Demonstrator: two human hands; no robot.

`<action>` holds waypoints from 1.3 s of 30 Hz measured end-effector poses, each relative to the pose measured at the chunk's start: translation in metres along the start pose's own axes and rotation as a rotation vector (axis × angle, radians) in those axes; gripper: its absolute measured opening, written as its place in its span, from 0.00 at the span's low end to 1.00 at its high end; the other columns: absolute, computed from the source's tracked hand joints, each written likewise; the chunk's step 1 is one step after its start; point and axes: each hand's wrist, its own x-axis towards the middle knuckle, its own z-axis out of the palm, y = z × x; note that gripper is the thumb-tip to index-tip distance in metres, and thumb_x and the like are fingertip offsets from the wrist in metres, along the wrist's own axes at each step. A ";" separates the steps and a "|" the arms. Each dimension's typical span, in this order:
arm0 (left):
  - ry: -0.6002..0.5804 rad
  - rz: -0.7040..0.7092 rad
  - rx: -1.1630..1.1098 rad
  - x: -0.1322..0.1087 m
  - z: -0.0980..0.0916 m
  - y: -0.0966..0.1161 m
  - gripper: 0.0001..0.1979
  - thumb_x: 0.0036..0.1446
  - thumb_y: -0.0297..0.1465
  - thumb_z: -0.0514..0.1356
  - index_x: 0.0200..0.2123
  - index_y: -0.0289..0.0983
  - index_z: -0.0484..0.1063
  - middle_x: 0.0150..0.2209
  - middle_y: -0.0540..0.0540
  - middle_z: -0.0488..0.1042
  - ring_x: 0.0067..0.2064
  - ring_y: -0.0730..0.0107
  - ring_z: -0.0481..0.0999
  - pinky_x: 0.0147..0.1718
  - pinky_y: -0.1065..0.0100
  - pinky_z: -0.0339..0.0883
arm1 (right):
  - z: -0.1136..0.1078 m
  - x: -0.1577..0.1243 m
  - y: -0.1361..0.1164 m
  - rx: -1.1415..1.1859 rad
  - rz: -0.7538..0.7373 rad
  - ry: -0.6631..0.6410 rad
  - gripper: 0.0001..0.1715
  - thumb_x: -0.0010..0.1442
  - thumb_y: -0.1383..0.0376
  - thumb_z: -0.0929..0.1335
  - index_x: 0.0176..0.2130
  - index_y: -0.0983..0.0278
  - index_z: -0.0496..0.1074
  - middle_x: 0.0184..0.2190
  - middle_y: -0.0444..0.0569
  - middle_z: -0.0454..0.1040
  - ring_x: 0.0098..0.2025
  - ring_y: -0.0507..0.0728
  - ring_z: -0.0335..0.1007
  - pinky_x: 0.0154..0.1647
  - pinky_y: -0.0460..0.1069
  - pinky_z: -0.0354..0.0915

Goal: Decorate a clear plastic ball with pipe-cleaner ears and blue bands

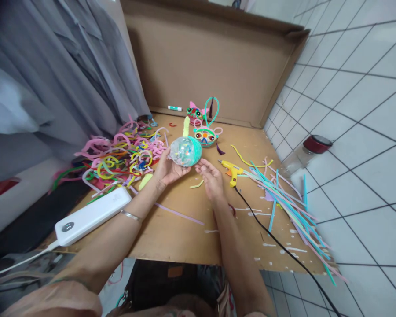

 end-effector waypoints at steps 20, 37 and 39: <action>0.097 0.330 0.224 0.015 -0.003 -0.032 0.39 0.39 0.41 0.72 0.54 0.40 0.63 0.56 0.40 0.71 0.56 0.52 0.74 0.54 0.51 0.71 | -0.029 0.019 0.042 -0.492 -0.212 0.305 0.16 0.51 0.60 0.67 0.38 0.63 0.78 0.38 0.49 0.82 0.42 0.61 0.78 0.54 0.60 0.69; 0.112 0.341 0.891 0.043 -0.032 -0.043 0.41 0.42 0.38 0.69 0.59 0.33 0.62 0.52 0.38 0.73 0.55 0.50 0.73 0.58 0.48 0.66 | -0.043 0.026 0.054 -0.565 -0.215 0.234 0.23 0.50 0.64 0.64 0.47 0.62 0.70 0.43 0.52 0.79 0.44 0.59 0.77 0.54 0.59 0.71; 0.099 0.329 0.900 0.043 -0.032 -0.043 0.43 0.42 0.39 0.69 0.61 0.33 0.60 0.52 0.38 0.73 0.56 0.49 0.73 0.59 0.48 0.65 | -0.042 0.026 0.054 -0.552 -0.220 0.240 0.23 0.49 0.65 0.64 0.47 0.62 0.70 0.42 0.52 0.79 0.42 0.59 0.76 0.52 0.59 0.71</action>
